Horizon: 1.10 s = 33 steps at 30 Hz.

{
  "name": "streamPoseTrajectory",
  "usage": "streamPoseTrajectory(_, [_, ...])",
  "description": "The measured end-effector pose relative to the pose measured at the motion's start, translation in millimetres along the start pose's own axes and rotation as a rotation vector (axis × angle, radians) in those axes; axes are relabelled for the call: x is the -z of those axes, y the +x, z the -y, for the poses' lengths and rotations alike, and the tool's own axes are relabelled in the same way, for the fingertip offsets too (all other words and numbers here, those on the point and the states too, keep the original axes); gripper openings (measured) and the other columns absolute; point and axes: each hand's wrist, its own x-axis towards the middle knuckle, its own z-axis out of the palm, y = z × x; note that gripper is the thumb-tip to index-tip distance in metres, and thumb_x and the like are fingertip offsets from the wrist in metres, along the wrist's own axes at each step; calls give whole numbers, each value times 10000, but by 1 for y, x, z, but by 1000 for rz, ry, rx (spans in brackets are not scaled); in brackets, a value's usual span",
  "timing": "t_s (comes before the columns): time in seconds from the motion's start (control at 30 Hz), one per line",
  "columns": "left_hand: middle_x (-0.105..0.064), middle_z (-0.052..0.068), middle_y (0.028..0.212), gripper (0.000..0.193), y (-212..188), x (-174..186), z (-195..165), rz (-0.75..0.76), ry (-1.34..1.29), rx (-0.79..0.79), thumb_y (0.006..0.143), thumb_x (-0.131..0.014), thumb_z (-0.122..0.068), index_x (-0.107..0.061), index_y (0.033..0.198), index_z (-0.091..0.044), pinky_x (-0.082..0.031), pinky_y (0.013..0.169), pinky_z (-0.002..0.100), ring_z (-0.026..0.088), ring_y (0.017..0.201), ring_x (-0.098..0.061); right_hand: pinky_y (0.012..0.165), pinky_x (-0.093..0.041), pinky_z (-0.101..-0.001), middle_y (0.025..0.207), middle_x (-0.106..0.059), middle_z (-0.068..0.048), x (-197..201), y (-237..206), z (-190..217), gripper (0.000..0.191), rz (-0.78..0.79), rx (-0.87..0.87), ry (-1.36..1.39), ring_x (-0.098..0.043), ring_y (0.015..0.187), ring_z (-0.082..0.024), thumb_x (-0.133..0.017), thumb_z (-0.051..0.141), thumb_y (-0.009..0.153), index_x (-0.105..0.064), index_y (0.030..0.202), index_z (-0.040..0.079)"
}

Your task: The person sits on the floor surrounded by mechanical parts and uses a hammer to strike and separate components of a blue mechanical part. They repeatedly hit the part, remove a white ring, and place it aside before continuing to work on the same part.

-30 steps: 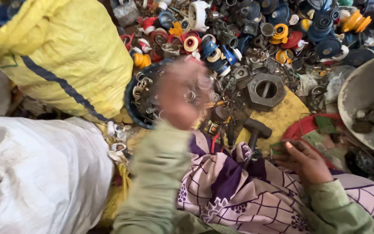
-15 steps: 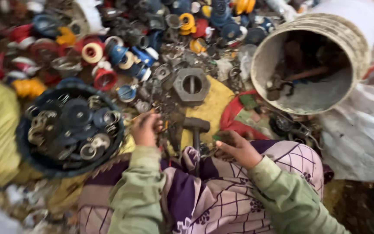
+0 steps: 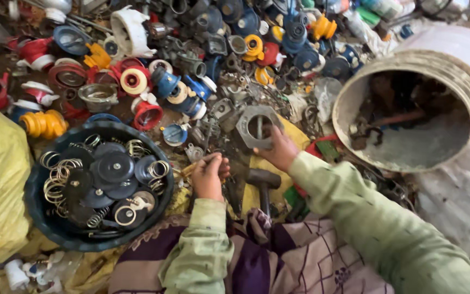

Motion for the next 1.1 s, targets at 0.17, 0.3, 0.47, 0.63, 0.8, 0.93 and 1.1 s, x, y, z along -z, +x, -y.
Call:
streamPoseTrajectory(0.17, [-761, 88, 868, 158, -4, -3, 5, 9, -20, 45, 914, -694, -145, -728, 1028, -41, -545, 578, 274, 150, 656, -682, 1082, -402, -550, 1442, -410, -283, -6, 77, -3, 912, -223, 158, -237, -427, 1316, -513, -884, 326, 770, -388, 1494, 76])
streamPoseTrajectory(0.3, [-763, 91, 865, 180, -12, -5, 2, 26, 3, 68, 911, -693, -156, -726, 1032, -27, -551, 585, 279, 153, 667, -687, 1074, -393, -557, 1453, -392, -285, 3, 120, -26, 921, -230, -91, -244, -424, 1279, -525, -859, 340, 787, -353, 1511, 80])
streamPoseTrajectory(0.47, [-764, 98, 872, 200, -28, -12, -8, 24, -11, 120, 908, -697, -152, -722, 1046, -10, -553, 603, 283, 155, 693, -694, 1085, -405, -555, 1434, -426, -277, 17, 139, -67, 804, -394, -33, -267, -449, 1286, -506, -832, 282, 807, -424, 1477, 107])
streamPoseTrajectory(0.63, [-759, 105, 874, 200, -34, -14, -16, 26, -5, 114, 910, -697, -150, -719, 1048, -7, -561, 612, 289, 156, 701, -695, 1103, -392, -566, 1468, -445, -238, 33, 149, -87, 701, -478, 1, -457, -452, 1315, -487, -795, 165, 874, -468, 1491, 104])
streamPoseTrajectory(0.8, [-761, 104, 869, 196, -34, -10, -12, 28, 20, 115, 913, -696, -145, -719, 1046, -5, -560, 616, 285, 155, 699, -697, 1080, -397, -567, 1460, -429, -242, 27, 158, -84, 735, -310, -89, -379, -435, 1280, -509, -794, 161, 849, -451, 1493, 79])
streamPoseTrajectory(0.93, [-761, 109, 865, 183, -29, -8, -4, 35, 42, 125, 918, -689, -133, -718, 1042, -2, -550, 609, 285, 165, 689, -696, 1099, -397, -547, 1433, -480, -217, 4, 185, -54, 600, -448, 102, -254, -435, 1302, -468, -824, 183, 820, -573, 1360, 106])
streamPoseTrajectory(1.1, [-754, 110, 860, 150, -27, -7, 8, 42, 9, 143, 930, -677, -117, -694, 1034, -11, -549, 611, 291, 169, 689, -695, 1152, -349, -542, 1454, -503, -180, -42, 228, 12, 324, -561, 186, -113, -388, 1364, -463, -877, 387, 806, -793, 1022, 160])
